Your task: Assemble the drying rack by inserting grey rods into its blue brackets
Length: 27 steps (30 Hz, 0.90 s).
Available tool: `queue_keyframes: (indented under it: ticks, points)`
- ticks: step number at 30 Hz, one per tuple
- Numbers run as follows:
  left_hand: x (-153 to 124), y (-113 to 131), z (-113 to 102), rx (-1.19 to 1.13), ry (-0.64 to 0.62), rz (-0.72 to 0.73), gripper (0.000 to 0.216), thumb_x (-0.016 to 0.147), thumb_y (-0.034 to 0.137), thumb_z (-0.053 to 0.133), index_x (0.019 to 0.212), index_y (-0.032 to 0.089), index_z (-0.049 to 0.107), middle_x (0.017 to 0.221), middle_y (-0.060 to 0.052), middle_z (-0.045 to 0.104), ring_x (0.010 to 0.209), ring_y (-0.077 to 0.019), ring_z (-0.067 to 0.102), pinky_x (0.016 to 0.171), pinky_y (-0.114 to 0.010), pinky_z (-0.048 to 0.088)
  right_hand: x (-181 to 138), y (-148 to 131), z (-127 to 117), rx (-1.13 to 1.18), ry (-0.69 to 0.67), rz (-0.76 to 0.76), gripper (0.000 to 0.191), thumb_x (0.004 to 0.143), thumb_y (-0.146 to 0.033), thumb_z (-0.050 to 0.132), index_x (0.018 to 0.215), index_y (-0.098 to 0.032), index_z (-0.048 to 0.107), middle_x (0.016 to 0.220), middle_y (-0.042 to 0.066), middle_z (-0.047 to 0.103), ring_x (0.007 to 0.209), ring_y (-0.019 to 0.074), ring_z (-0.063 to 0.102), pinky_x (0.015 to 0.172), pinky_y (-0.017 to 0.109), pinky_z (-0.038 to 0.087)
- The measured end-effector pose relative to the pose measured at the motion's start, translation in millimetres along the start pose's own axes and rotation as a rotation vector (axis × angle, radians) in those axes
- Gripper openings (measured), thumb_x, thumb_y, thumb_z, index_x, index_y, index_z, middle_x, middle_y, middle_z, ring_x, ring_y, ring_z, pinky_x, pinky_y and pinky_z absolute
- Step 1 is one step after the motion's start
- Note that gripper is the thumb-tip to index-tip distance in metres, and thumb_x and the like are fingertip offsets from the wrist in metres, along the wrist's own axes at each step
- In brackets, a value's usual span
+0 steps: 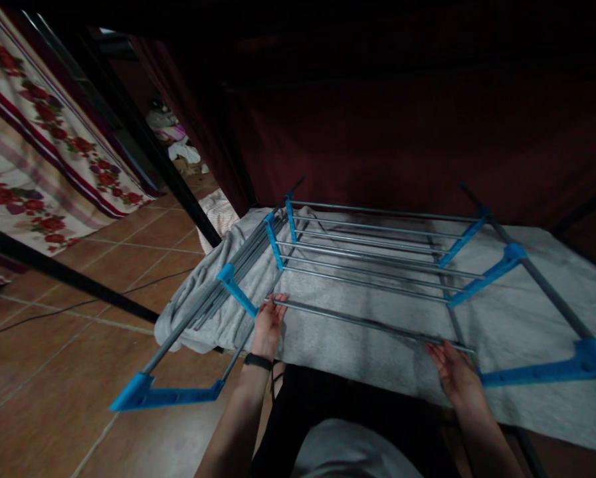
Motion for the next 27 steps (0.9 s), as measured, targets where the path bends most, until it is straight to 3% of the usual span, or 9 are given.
queue_keyframes:
  ticks: [9,15,27]
  points:
    - [-1,-3,0,-0.024,0.002,0.008,0.017,0.104,0.006,0.061,0.098,0.017,0.072,0.099,-0.009,0.082,0.093,-0.0171,0.082,0.098,-0.032,0.065,1,-2,-2,-0.071,0.013,-0.011,0.038,0.064,-0.044,0.101,0.073,-0.028,0.068,0.072,0.0,0.076,0.072,0.0204,0.078,0.077,0.031,0.073]
    - [-5,-11,0,-0.013,-0.032,-0.007,0.014,0.103,0.005,0.063,0.099,0.015,0.072,0.1,-0.01,0.081,0.093,-0.0172,0.082,0.1,-0.032,0.065,0,-2,-1,-0.074,0.025,0.0,0.039,0.06,-0.043,0.102,0.075,-0.026,0.07,0.073,0.0,0.076,0.071,0.0184,0.077,0.077,0.028,0.071]
    - [-21,-42,10,0.022,-0.112,-0.1,0.014,0.104,0.004,0.065,0.101,0.016,0.072,0.096,-0.011,0.084,0.09,-0.019,0.084,0.091,-0.031,0.068,0,-1,-1,-0.066,0.051,0.014,0.034,0.062,-0.038,0.099,0.078,-0.026,0.071,0.076,0.0,0.077,0.077,0.0198,0.078,0.08,0.03,0.072]
Point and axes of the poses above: each hand's wrist, its own x-axis towards the middle knuckle, its own z-axis out of the palm, y = z × x, the point moved 5 cm from there along x, towards the middle knuckle
